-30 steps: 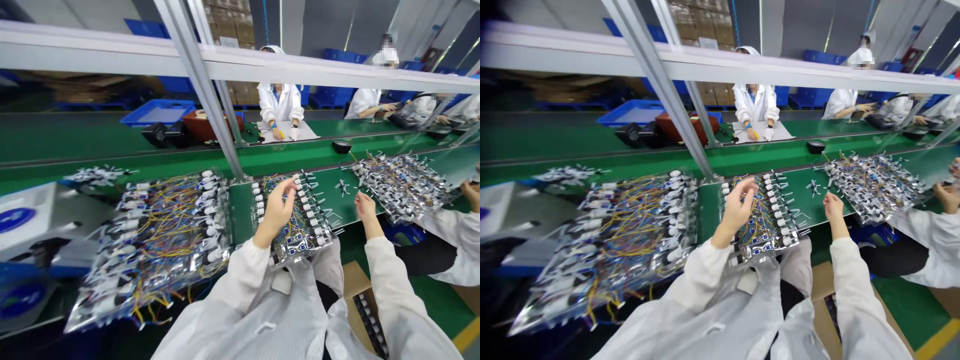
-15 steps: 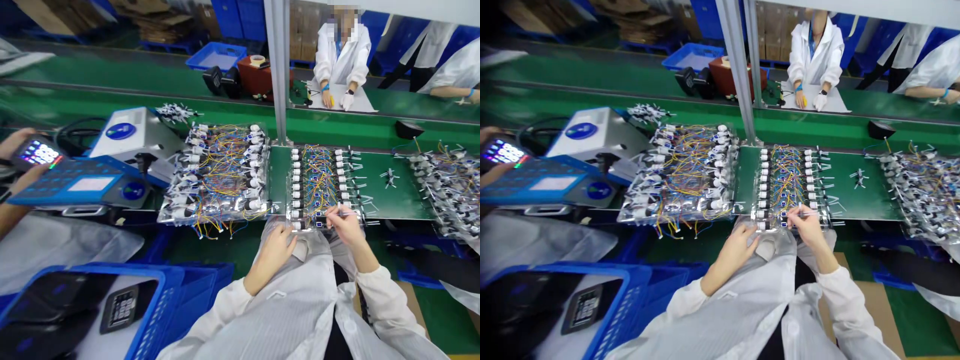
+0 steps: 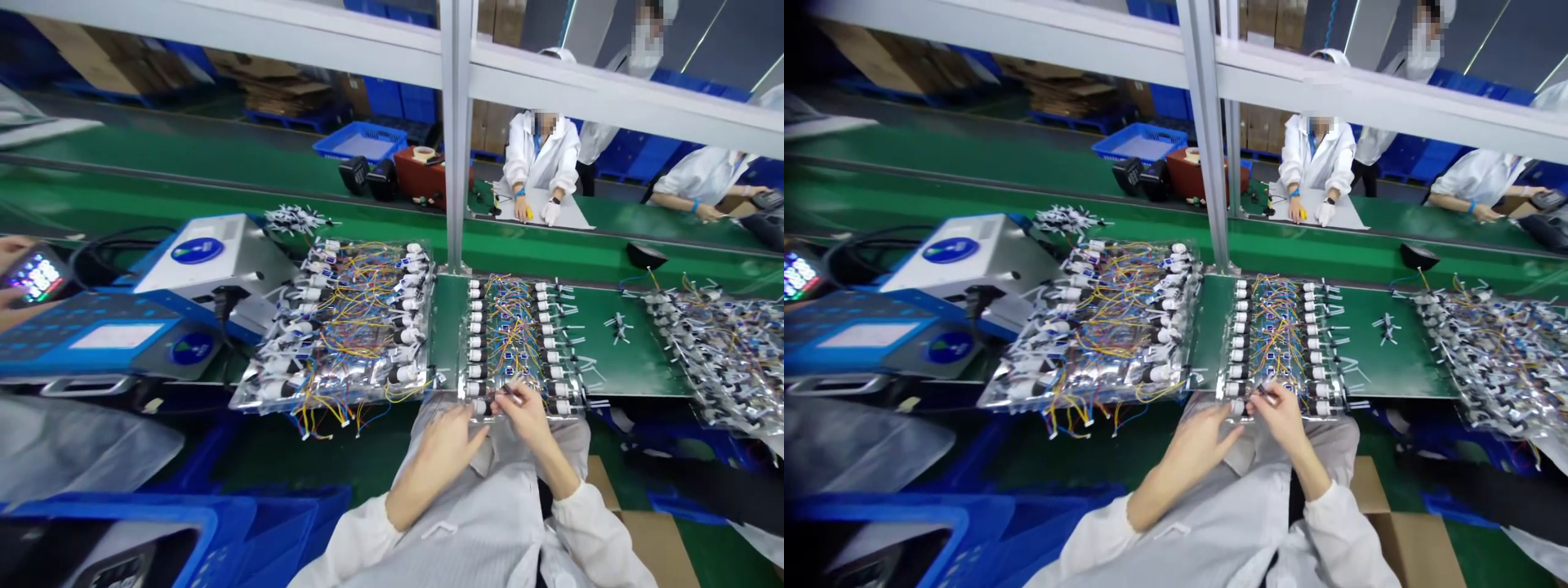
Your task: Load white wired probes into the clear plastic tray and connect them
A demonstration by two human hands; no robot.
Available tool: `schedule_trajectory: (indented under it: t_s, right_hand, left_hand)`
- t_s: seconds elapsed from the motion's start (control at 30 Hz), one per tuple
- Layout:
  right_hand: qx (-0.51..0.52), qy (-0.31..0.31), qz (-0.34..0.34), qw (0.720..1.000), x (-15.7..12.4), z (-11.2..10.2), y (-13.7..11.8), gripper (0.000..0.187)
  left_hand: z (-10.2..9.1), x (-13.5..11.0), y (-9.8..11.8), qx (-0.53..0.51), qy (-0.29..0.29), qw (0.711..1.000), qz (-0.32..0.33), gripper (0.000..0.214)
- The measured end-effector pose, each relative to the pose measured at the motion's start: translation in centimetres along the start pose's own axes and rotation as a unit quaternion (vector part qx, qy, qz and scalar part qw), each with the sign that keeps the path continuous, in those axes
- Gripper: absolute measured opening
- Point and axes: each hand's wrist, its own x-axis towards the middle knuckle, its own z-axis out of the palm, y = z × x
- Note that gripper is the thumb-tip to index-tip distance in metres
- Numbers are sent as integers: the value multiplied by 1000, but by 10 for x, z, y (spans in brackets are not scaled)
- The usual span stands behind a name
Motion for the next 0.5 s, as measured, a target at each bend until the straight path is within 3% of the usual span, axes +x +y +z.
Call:
schedule_trajectory:
  t_s: [0.1, 0.2, 0.3, 0.5]
  right_hand:
    - [10, -4, -8, 1000, -1, 0, -4, 29]
    - [8, 5, -22, 1000, -1, 0, -13, 29]
    - [-26, 23, -52, 998, -3, -3, -20, 26]
    - [-126, 48, -69, 988, -8, -10, -19, 20]
  left_hand:
    - [11, 0, -1, -35, 71, 995, 53, 48]
    - [20, 12, -3, -58, 119, 984, 121, 40]
    - [28, 30, -6, -99, 116, 975, 161, 31]
    - [37, 45, -14, -101, 121, 973, 167, 33]
